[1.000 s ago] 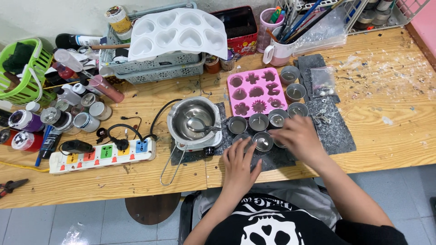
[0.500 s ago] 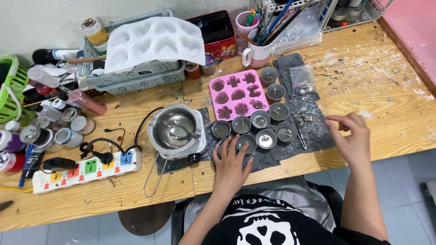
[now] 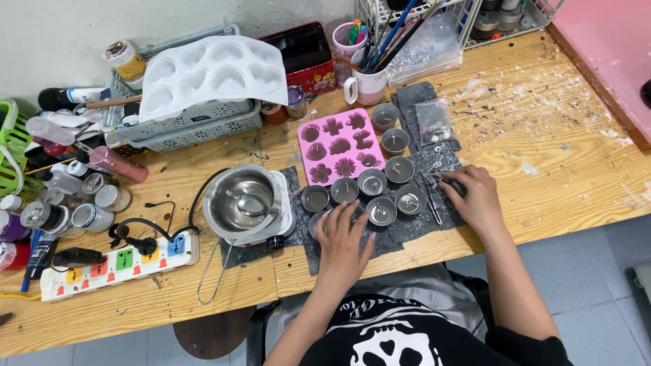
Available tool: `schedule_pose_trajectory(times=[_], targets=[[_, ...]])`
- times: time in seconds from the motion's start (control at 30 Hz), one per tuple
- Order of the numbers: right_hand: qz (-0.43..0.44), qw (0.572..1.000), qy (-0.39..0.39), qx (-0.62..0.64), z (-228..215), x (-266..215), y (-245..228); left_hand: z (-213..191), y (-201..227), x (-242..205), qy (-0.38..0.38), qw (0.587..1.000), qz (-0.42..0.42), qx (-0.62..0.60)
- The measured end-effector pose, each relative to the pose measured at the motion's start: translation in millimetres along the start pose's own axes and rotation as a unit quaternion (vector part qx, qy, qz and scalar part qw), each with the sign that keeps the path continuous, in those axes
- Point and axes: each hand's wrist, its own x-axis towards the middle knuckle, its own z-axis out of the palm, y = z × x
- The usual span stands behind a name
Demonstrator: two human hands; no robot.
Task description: Preparing wicks by cutting them and inserting them into metal tabs for candle making.
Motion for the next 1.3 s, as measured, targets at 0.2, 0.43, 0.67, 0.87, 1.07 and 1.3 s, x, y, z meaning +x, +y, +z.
schedule_pose_trajectory(times=[0.2, 0.43, 0.67, 0.87, 1.07, 1.3], targets=[[-0.005, 1.0, -0.007, -0.009, -1.4, 15.6, -2.8, 6.3, 16.4, 31.8, -0.017, 0.998, 0.037, -0.046], [0.077, 0.991, 0.018, 0.104, 24.1, 41.2, 21.7, 33.6, 37.6, 63.2, -0.011, 0.988, 0.11, -0.111], [0.06, 0.991, 0.017, 0.12, 29.7, 48.8, 22.8, 41.0, 47.3, 79.3, -0.015, 0.983, 0.128, -0.132], [-0.048, 0.998, -0.017, 0.04, 10.9, 49.7, 10.4, 60.6, 47.5, 87.1, -0.03, 0.993, 0.103, -0.05], [-0.108, 0.989, -0.101, -0.029, 4.4, 69.2, 10.2, 88.6, 70.0, 98.1, -0.067, 0.992, 0.086, 0.069], [-0.092, 0.987, -0.122, -0.042, 7.9, 75.7, 14.0, 123.7, 81.3, 93.1, -0.202, 0.947, 0.116, 0.22]])
